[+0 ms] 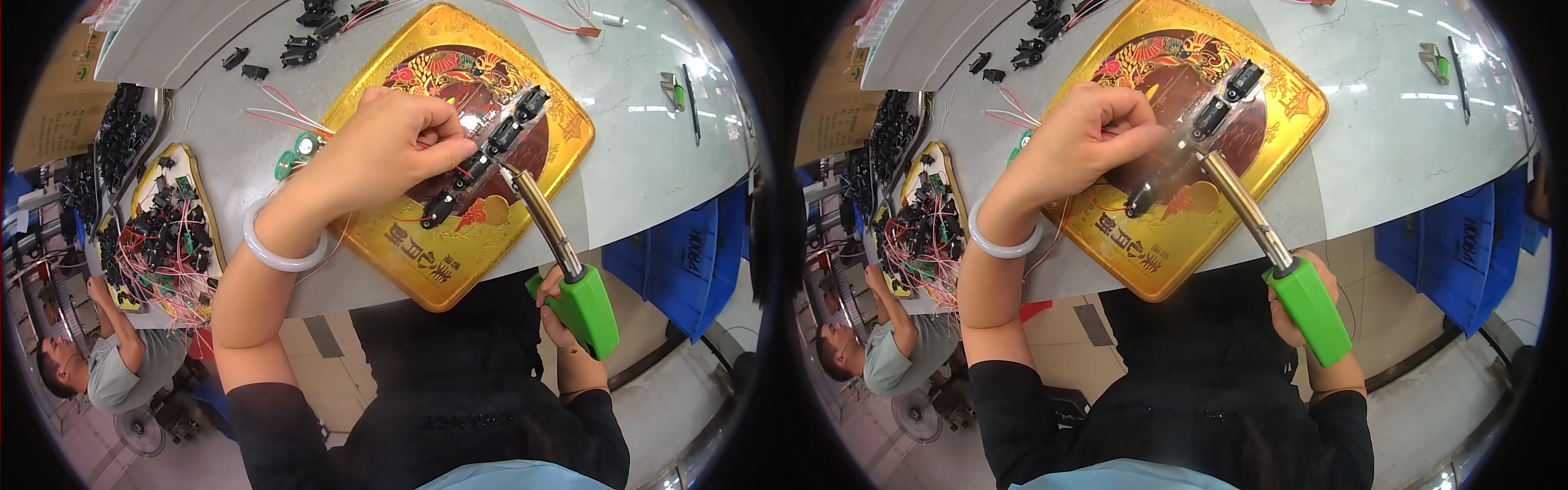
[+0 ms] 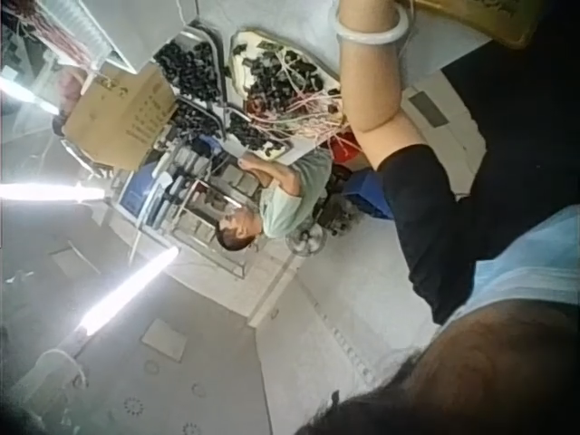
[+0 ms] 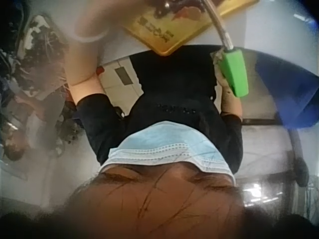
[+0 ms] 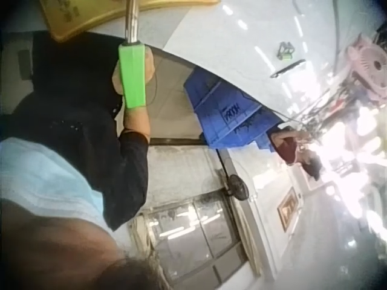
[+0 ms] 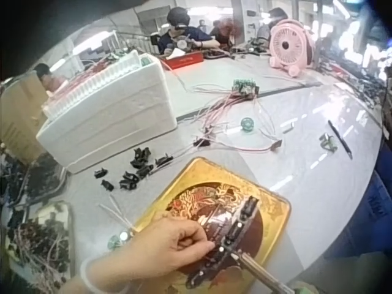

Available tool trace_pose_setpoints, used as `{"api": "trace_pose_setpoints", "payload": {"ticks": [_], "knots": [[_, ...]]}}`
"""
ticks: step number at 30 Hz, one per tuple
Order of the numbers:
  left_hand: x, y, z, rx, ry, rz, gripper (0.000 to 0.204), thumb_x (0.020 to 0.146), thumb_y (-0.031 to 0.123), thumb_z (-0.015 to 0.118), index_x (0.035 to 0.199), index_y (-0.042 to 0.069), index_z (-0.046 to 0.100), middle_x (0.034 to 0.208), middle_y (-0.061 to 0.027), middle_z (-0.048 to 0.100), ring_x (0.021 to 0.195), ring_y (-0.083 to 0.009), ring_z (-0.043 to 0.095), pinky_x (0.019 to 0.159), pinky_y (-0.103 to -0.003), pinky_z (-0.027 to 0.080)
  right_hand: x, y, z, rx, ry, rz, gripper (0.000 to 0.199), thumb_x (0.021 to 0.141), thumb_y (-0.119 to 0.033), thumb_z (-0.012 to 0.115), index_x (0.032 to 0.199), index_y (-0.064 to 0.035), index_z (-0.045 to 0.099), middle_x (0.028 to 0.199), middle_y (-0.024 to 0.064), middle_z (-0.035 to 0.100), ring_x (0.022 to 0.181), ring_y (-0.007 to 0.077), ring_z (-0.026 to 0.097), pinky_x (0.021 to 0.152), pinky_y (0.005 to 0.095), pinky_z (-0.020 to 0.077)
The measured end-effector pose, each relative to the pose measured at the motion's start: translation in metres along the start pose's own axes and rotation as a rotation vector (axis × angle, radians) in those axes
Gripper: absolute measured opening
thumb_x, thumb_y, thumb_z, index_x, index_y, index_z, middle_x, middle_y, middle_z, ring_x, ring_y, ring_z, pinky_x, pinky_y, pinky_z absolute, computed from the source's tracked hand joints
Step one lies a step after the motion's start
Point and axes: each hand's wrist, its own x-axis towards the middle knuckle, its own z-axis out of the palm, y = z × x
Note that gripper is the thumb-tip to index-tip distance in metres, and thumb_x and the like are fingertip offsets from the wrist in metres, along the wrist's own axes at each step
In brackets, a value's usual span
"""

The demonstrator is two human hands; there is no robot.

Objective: The person assembles wires to small electronic circuit boards by soldering them together with a soldering gun.

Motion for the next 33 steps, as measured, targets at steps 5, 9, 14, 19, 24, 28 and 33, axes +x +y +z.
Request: {"api": "trace_pose_setpoints", "payload": {"ticks": [5,9,14,19,24,28,33], "knots": [[-0.001,0.000,0.001,0.016,0.023,-0.008,0.016,0.079,0.009,0.059,0.069,-0.002,0.054,0.057,0.0023,0.050,0.053,-0.0025,0.040,0.047,-0.019,0.033,0.004,-0.009,0.004,0.039,0.003,0.078,0.014,0.061,-0.004,0.053,0.076,-0.0041,0.054,0.062,0.0043,0.052,0.055,0.0189,0.051,0.051,0.0277,0.0408],[-0.001,0.000,0.002,0.071,0.037,0.036,0.017,0.079,0.010,0.060,0.068,-0.002,0.054,0.056,0.0020,0.049,0.053,-0.0026,0.040,0.047,-0.019,0.033,0.002,-0.008,0.004,-0.007,-0.004,0.047,0.011,0.062,-0.002,0.052,0.072,-0.0046,0.052,0.063,0.0055,0.051,0.054,0.0201,0.051,0.050,0.0278,0.0407],[-0.002,0.001,0.003,0.083,0.047,0.033,0.018,0.078,0.010,0.060,0.067,-0.002,0.054,0.055,0.0023,0.047,0.052,-0.0027,0.038,0.046,-0.020,0.032,0.000,-0.002,0.007,-0.087,0.003,-0.005,0.011,0.062,-0.001,0.052,0.072,-0.0041,0.052,0.063,0.0061,0.051,0.054,0.0215,0.052,0.049,0.0284,0.0410],[-0.001,-0.001,0.004,0.063,0.044,0.030,0.018,0.078,0.010,0.060,0.067,-0.002,0.053,0.054,0.0035,0.045,0.052,-0.0022,0.037,0.045,-0.019,0.031,0.002,-0.001,0.009,-0.029,0.025,-0.006,0.011,0.062,0.001,0.053,0.072,-0.0039,0.052,0.063,0.0077,0.051,0.054,0.0233,0.052,0.049,0.0290,0.0409],[-0.001,-0.001,0.003,0.062,0.051,0.031,0.018,0.078,0.010,0.060,0.067,-0.002,0.053,0.054,0.0045,0.043,0.052,-0.0019,0.035,0.045,-0.019,0.029,-0.001,0.003,0.009,-0.106,0.016,0.026,0.012,0.062,0.003,0.055,0.071,-0.0040,0.054,0.063,0.0076,0.051,0.054,0.0234,0.051,0.048,0.0291,0.0402],[-0.001,-0.002,0.004,0.050,0.056,0.041,0.018,0.078,0.010,0.060,0.066,-0.001,0.053,0.054,0.0047,0.043,0.052,-0.0019,0.035,0.045,-0.019,0.029,-0.004,0.004,0.010,-0.093,0.029,0.044,0.013,0.062,0.005,0.057,0.070,-0.0047,0.055,0.063,0.0072,0.051,0.054,0.0229,0.051,0.047,0.0289,0.0398],[-0.001,-0.002,0.004,0.058,0.054,0.042,0.019,0.078,0.010,0.060,0.066,-0.001,0.052,0.054,0.0047,0.043,0.052,-0.0019,0.035,0.045,-0.019,0.029,-0.005,0.004,0.011,-0.156,0.032,0.054,0.012,0.063,0.005,0.058,0.068,-0.0051,0.054,0.062,0.0071,0.050,0.052,0.0231,0.050,0.046,0.0286,0.0392]]}}
